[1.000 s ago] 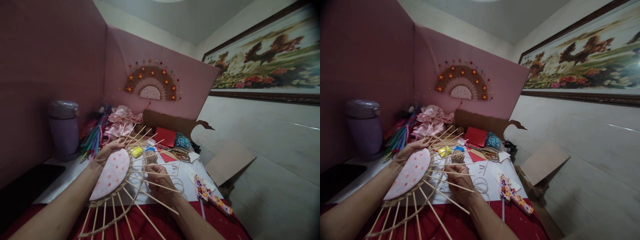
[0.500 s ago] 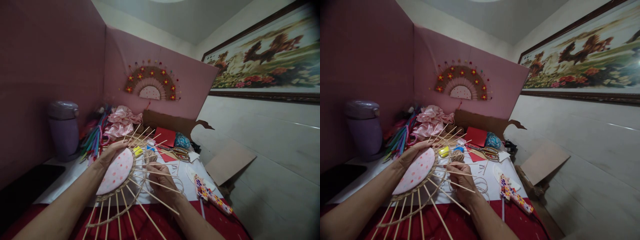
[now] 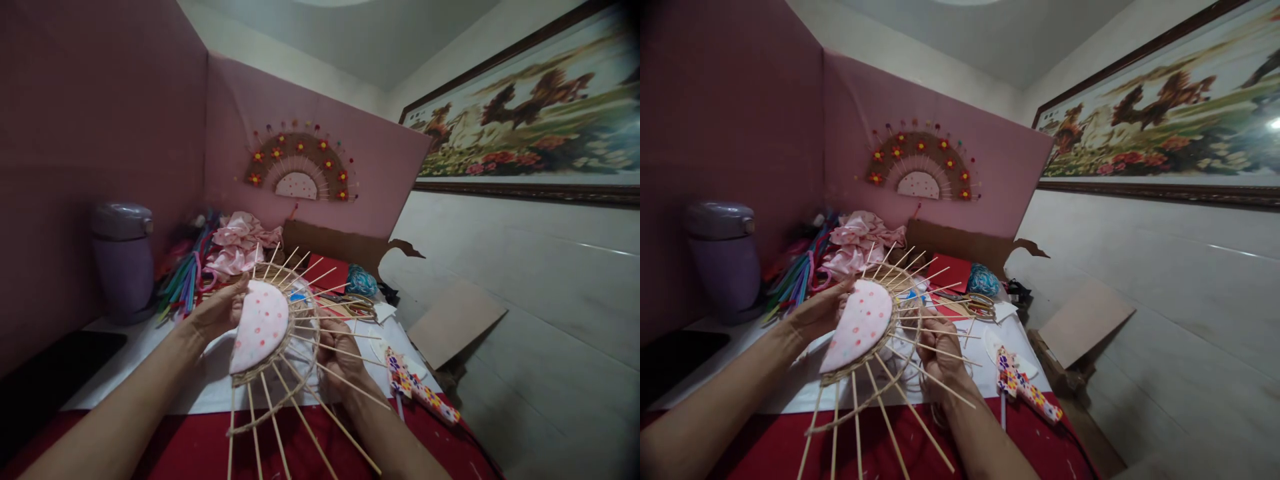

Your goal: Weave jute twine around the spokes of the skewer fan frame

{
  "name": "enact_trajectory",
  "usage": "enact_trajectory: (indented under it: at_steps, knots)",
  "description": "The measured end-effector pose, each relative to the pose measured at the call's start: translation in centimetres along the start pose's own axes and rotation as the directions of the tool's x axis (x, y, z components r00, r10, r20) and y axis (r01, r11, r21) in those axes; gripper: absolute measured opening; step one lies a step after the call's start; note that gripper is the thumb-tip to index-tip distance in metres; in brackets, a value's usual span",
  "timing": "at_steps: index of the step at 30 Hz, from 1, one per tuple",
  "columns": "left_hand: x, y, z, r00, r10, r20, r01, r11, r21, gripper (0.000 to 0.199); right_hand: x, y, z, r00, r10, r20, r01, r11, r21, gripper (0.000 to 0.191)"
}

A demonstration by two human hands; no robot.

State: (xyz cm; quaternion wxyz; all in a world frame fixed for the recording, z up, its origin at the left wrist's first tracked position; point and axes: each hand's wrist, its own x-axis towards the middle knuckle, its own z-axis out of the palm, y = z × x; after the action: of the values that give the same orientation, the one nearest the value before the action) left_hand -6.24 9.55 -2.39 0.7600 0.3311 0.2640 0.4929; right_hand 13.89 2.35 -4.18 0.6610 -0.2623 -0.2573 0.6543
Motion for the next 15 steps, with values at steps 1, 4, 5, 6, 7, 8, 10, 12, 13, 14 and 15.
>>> enact_trajectory:
  at_steps: [1,4,5,6,7,8,10,12,13,14,15]
  knots:
    - [-0.1,-0.1,0.2,1.0,0.012,0.009,-0.012,1.0,-0.016,0.014,0.0,-0.1,0.0,1.0,-0.007,-0.013,0.007,1.0,0.008,0.021]
    - [-0.2,-0.8,0.7,1.0,-0.015,0.026,0.014,1.0,0.012,0.009,-0.1,-0.1,0.2,0.998,-0.046,-0.04,0.045,0.999,-0.019,0.023]
    - [-0.2,-1.1,0.9,0.999,-0.041,0.029,0.04,0.999,0.023,0.012,-0.1,0.0,0.2,0.997,-0.064,-0.041,0.063,0.997,-0.036,0.024]
    - [-0.2,-1.4,1.1,0.998,-0.056,0.023,0.055,0.998,0.024,0.015,-0.1,0.1,0.3,0.996,-0.084,-0.036,0.082,0.995,-0.054,0.024]
    - [-0.2,-1.8,1.3,0.998,-0.06,0.013,0.06,0.998,0.022,0.017,-0.1,0.2,0.3,0.994,-0.102,-0.028,0.1,0.993,-0.07,0.023]
    - [-0.2,-2.0,1.5,0.998,-0.055,-0.013,0.056,0.998,0.018,0.019,-0.1,0.3,0.3,0.992,-0.121,-0.023,0.119,0.989,-0.084,0.022]
    - [-0.4,-2.3,1.9,0.996,-0.049,-0.076,0.051,0.998,0.026,0.021,-0.1,0.6,0.2,0.989,-0.148,-0.026,0.145,0.984,-0.108,0.021]
    - [-0.6,-2.5,2.2,0.994,-0.063,-0.092,0.069,0.996,0.064,0.019,-0.1,0.8,0.1,0.988,-0.152,-0.037,0.146,0.982,-0.119,0.02]
    - [-0.7,-2.4,2.2,0.994,-0.073,-0.078,0.08,0.993,0.089,0.016,-0.1,0.8,0.1,0.989,-0.144,-0.035,0.139,0.983,-0.121,0.02]
    - [-0.8,-2.4,2.2,0.995,-0.082,-0.054,0.088,0.99,0.113,0.014,-0.2,0.9,0.1,0.991,-0.134,-0.024,0.13,0.984,-0.119,0.02]
    - [-0.9,-2.3,2.2,0.996,-0.087,-0.026,0.09,0.987,0.132,0.012,-0.2,0.9,0.1,0.992,-0.123,-0.01,0.121,0.985,-0.119,0.02]
